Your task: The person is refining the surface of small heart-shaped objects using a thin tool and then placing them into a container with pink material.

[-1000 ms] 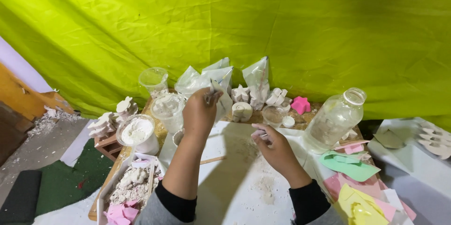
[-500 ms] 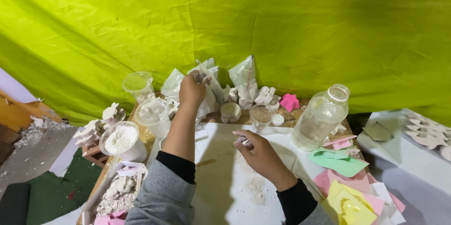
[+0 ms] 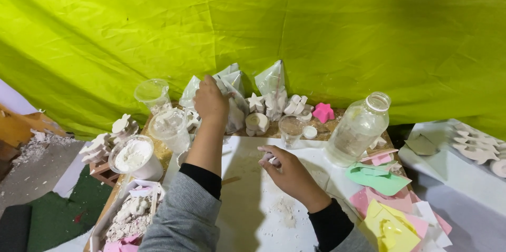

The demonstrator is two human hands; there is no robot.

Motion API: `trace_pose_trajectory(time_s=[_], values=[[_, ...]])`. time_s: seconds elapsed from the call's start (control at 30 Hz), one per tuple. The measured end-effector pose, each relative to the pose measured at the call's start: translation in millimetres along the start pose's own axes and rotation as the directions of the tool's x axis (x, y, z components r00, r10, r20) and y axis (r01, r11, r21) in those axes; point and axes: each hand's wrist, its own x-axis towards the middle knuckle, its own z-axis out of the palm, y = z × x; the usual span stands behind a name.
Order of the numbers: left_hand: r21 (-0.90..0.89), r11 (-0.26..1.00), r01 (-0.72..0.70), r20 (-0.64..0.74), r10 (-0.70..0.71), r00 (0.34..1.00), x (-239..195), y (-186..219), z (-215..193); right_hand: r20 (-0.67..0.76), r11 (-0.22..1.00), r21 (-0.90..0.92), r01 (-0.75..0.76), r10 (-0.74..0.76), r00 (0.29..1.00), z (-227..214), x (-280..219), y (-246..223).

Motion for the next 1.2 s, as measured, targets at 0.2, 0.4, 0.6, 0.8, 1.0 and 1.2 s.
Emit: trace_pose_trajectory(time_s=[0.2,0.4,0.6,0.8,1.0,1.2], values=[[-0.168,0.966,-0.198,-0.068,0.189,0.98,-52,36,-41,-0.028,0.999,-0.036,-0.006,0.005,1.0,2,3,6],[-0.354,0.726,-0.589,0.13,0.662,0.738,-150,21,-63,-0.144,0.998,0.059,0.011,-0.002,0.99,3,15,21],[-0.278,0.654,-0.703,0.175,0.754,0.633,-241,-77,-58,-0.185,0.992,-0.009,0.122,-0.122,0.975,5,5,12],[-0.196,0.653,-0.732,0.068,0.753,0.654,-259,-144,-59,-0.174,0.947,-0.256,0.193,-0.242,0.955,9,-2,10],[-0.332,0.763,-0.554,-0.08,0.562,0.823,-256,-142,-69,-0.18,0.937,-0.244,0.25,-0.297,0.938,7,-29,4],[-0.314,0.947,-0.076,0.117,0.118,0.986,-220,-120,-64,-0.408,0.892,-0.22,0.395,-0.452,0.793,9,-65,37]])
